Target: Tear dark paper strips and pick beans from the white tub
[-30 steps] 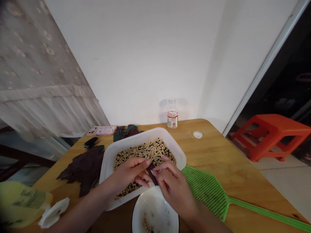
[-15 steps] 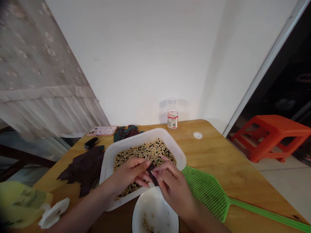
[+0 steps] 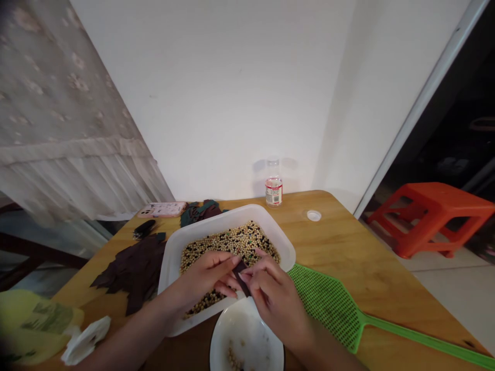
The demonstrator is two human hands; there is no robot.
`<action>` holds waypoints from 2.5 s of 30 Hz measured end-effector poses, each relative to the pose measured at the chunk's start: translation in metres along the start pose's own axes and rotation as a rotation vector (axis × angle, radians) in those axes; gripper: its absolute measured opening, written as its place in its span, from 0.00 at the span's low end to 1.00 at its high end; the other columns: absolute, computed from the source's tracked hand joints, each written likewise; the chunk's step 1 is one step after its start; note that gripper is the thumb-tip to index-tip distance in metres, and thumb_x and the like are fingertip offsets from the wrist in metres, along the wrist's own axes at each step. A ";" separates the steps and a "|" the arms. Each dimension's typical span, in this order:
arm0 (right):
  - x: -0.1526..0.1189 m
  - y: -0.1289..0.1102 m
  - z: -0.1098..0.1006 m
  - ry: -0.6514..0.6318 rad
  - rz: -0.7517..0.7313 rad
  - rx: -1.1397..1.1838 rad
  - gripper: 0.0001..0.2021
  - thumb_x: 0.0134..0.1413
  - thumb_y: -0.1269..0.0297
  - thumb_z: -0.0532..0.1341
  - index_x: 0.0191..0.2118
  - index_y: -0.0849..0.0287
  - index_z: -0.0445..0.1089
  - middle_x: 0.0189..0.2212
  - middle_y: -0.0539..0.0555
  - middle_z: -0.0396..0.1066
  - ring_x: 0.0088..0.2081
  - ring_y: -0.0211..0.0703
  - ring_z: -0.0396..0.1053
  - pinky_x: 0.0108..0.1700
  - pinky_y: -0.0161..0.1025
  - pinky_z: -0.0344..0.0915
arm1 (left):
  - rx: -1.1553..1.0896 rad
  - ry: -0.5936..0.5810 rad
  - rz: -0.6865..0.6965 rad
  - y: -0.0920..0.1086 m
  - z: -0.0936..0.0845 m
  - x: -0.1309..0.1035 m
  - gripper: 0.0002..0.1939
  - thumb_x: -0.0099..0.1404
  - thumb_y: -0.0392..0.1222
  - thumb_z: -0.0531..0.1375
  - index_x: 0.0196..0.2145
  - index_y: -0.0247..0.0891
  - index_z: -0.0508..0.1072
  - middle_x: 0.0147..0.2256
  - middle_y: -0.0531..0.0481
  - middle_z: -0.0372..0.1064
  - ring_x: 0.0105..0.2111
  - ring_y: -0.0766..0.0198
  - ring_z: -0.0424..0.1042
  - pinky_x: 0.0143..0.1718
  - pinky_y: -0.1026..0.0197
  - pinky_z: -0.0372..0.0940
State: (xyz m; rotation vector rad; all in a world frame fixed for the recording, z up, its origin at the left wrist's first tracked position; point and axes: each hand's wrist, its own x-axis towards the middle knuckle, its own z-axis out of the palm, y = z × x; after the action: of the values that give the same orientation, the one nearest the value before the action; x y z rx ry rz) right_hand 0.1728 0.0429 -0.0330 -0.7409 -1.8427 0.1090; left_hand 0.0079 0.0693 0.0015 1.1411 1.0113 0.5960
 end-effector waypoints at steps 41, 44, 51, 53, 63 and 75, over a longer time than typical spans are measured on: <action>-0.002 0.003 0.001 -0.002 0.006 -0.021 0.12 0.53 0.79 0.54 0.24 0.55 0.59 0.25 0.47 0.66 0.27 0.34 0.68 0.49 0.49 0.70 | 0.039 -0.027 -0.010 -0.001 0.000 0.001 0.24 0.52 0.61 0.61 0.25 0.34 0.70 0.24 0.47 0.74 0.25 0.64 0.74 0.30 0.61 0.69; -0.001 0.003 0.000 0.010 0.006 -0.026 0.13 0.54 0.79 0.54 0.24 0.56 0.59 0.25 0.47 0.65 0.27 0.34 0.68 0.50 0.48 0.70 | 0.031 -0.012 -0.004 0.000 0.000 0.001 0.23 0.53 0.61 0.60 0.26 0.35 0.70 0.25 0.48 0.74 0.26 0.65 0.74 0.31 0.62 0.68; -0.002 0.003 0.001 -0.012 0.009 -0.017 0.12 0.53 0.79 0.55 0.24 0.56 0.59 0.26 0.47 0.65 0.28 0.34 0.68 0.50 0.49 0.70 | 0.028 -0.012 -0.026 0.000 -0.002 0.001 0.24 0.52 0.62 0.61 0.26 0.34 0.71 0.25 0.47 0.74 0.25 0.65 0.74 0.29 0.63 0.68; -0.002 0.003 0.001 -0.010 0.013 -0.013 0.12 0.53 0.79 0.55 0.24 0.56 0.59 0.26 0.47 0.65 0.28 0.34 0.68 0.50 0.50 0.69 | 0.023 0.006 -0.022 0.001 -0.003 0.000 0.23 0.53 0.61 0.60 0.26 0.34 0.71 0.26 0.47 0.75 0.26 0.65 0.74 0.30 0.63 0.68; -0.003 0.004 0.002 -0.003 0.027 -0.001 0.12 0.53 0.79 0.55 0.24 0.56 0.59 0.26 0.47 0.65 0.29 0.34 0.68 0.51 0.48 0.68 | 0.020 0.025 0.008 0.000 -0.002 0.004 0.25 0.51 0.63 0.61 0.26 0.34 0.70 0.25 0.47 0.75 0.26 0.65 0.74 0.31 0.62 0.69; -0.004 0.005 0.002 -0.022 0.016 -0.004 0.12 0.53 0.80 0.55 0.24 0.57 0.58 0.26 0.47 0.65 0.29 0.33 0.68 0.51 0.48 0.68 | 0.031 -0.006 0.002 0.000 0.001 0.001 0.26 0.48 0.64 0.62 0.24 0.34 0.70 0.22 0.49 0.74 0.24 0.66 0.74 0.29 0.65 0.69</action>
State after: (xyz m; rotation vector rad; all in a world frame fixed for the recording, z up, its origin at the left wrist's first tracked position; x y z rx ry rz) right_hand 0.1738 0.0452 -0.0392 -0.7607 -1.8587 0.1243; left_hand 0.0092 0.0700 0.0010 1.1709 1.0171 0.5798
